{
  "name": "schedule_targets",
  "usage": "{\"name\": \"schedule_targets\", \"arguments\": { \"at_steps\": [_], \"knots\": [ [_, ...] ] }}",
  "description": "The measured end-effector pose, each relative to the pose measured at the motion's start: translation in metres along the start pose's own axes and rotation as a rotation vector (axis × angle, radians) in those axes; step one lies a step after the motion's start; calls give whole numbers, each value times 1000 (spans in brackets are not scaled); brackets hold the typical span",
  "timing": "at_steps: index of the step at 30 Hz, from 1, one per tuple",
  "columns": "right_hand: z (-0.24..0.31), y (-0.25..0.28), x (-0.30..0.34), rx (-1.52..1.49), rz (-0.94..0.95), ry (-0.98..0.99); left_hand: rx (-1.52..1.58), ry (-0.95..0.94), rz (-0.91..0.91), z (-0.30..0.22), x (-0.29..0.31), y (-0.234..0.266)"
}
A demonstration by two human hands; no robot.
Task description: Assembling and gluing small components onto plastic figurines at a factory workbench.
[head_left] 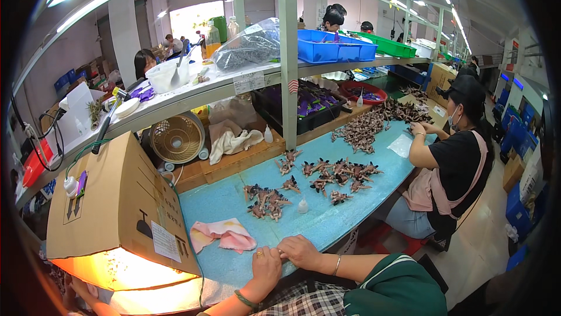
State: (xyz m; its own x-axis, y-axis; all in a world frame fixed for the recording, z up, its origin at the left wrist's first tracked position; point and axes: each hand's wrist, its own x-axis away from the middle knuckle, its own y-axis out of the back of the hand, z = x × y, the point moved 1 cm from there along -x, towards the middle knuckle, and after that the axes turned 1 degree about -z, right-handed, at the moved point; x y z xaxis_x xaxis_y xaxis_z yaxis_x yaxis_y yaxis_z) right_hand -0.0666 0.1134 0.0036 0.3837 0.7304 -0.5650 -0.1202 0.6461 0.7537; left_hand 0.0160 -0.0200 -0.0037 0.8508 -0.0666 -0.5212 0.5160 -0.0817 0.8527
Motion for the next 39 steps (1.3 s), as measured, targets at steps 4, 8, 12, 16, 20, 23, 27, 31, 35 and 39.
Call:
{"name": "schedule_targets", "arguments": {
  "at_steps": [4,8,12,16,20,23,27,31,35,39],
  "knots": [
    [-1,-1,1,10,16,-14,29,5,-3,-1,-1,3],
    [0,1,0,4,11,-11,36,6,-5,0,-1,1],
    [-3,0,-2,8,3,-6,41,10,3,0,-3,1],
    [-2,1,-3,10,-10,-7,42,0,-1,1,-5,2],
    [-4,-2,-2,5,0,-2,44,4,0,2,-4,0],
    [3,0,0,8,10,-8,24,10,14,-1,1,3],
    [2,-3,1,-5,-18,-2,43,41,56,-3,4,7],
    [2,1,-1,-54,-30,-5,92,36,7,-1,4,1],
    [-1,-1,-2,30,-47,12,91,56,1,0,-4,6],
    [-1,0,-1,-27,14,-87,192,97,-28,6,-3,4]
  ]
}}
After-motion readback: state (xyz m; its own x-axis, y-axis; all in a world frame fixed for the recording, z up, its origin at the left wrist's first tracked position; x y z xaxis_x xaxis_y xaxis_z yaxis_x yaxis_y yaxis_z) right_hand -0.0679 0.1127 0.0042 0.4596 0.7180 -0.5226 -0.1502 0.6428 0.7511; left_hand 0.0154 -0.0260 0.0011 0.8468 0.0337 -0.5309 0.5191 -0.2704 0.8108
